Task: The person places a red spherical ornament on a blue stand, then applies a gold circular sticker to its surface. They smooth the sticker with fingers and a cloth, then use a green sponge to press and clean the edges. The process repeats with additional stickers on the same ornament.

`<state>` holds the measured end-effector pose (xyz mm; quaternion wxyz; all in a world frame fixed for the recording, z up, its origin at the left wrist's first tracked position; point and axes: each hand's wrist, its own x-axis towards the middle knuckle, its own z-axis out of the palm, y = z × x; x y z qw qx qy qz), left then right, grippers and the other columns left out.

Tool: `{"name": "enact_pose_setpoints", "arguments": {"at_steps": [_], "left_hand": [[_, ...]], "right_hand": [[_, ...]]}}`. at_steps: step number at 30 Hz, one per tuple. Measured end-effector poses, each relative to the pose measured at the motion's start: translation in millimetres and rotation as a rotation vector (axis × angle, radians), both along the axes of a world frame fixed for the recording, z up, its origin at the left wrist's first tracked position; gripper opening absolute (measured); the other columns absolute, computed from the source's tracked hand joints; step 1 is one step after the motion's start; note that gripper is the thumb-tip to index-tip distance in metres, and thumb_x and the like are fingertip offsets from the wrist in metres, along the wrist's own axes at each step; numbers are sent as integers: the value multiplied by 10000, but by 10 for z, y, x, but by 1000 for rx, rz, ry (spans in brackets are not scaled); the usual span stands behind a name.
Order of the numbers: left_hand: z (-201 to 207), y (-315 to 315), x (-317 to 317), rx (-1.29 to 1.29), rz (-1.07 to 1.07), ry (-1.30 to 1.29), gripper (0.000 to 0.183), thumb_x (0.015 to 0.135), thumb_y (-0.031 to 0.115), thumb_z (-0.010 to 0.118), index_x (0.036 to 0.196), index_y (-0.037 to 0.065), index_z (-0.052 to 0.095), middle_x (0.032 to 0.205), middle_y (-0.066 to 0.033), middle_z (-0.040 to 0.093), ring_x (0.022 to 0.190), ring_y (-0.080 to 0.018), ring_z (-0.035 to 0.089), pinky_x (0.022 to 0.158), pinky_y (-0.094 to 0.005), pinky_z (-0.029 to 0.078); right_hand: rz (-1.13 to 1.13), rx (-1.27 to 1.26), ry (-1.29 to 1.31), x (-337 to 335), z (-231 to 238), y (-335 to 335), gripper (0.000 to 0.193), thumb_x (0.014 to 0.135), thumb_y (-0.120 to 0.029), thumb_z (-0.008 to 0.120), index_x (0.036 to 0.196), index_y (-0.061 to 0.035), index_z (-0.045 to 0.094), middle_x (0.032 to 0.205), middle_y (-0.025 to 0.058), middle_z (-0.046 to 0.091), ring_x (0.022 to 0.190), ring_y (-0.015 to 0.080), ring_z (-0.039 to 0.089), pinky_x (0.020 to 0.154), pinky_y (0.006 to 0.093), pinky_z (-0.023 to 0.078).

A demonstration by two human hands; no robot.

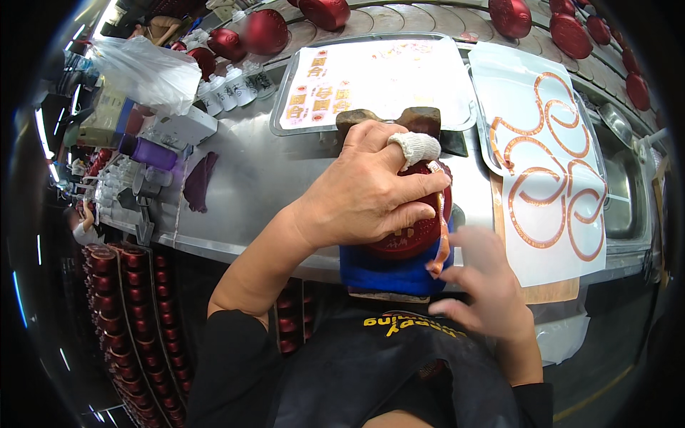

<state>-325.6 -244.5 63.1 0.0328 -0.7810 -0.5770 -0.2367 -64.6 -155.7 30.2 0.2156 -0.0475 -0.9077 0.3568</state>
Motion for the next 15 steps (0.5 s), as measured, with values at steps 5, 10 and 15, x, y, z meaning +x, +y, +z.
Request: {"name": "enact_pose_setpoints", "arguments": {"at_steps": [5, 10, 15], "left_hand": [[35, -21, -42, -20, -4, -79, 303, 914, 345, 722, 1165, 177, 731, 1266, -100, 661, 1241, -351, 543, 1118, -510, 328], [-6, 17, -25, 37, 23, -93, 270, 894, 290, 741, 1128, 158, 728, 1183, -111, 686, 1197, -369, 561, 1103, -508, 342], [-33, 81, -15, 63, 19, -60, 221, 887, 246, 739, 1080, 140, 721, 984, -101, 672, 1102, -357, 586, 1068, -500, 370]], "right_hand": [[-235, -147, 194, -65, -66, 118, 220, 837, -64, 754, 1047, -28, 699, 1272, 197, 575, 1198, 386, 553, 968, 451, 476], [-306, 9, 161, -306, -169, 153, 274, 797, -50, 782, 1048, -19, 679, 1291, 207, 540, 1199, 390, 539, 957, 442, 471], [-377, 31, 213, -427, -190, 78, 210, 743, 1, 766, 919, -24, 654, 1265, 194, 535, 1175, 386, 540, 953, 456, 467]]}}
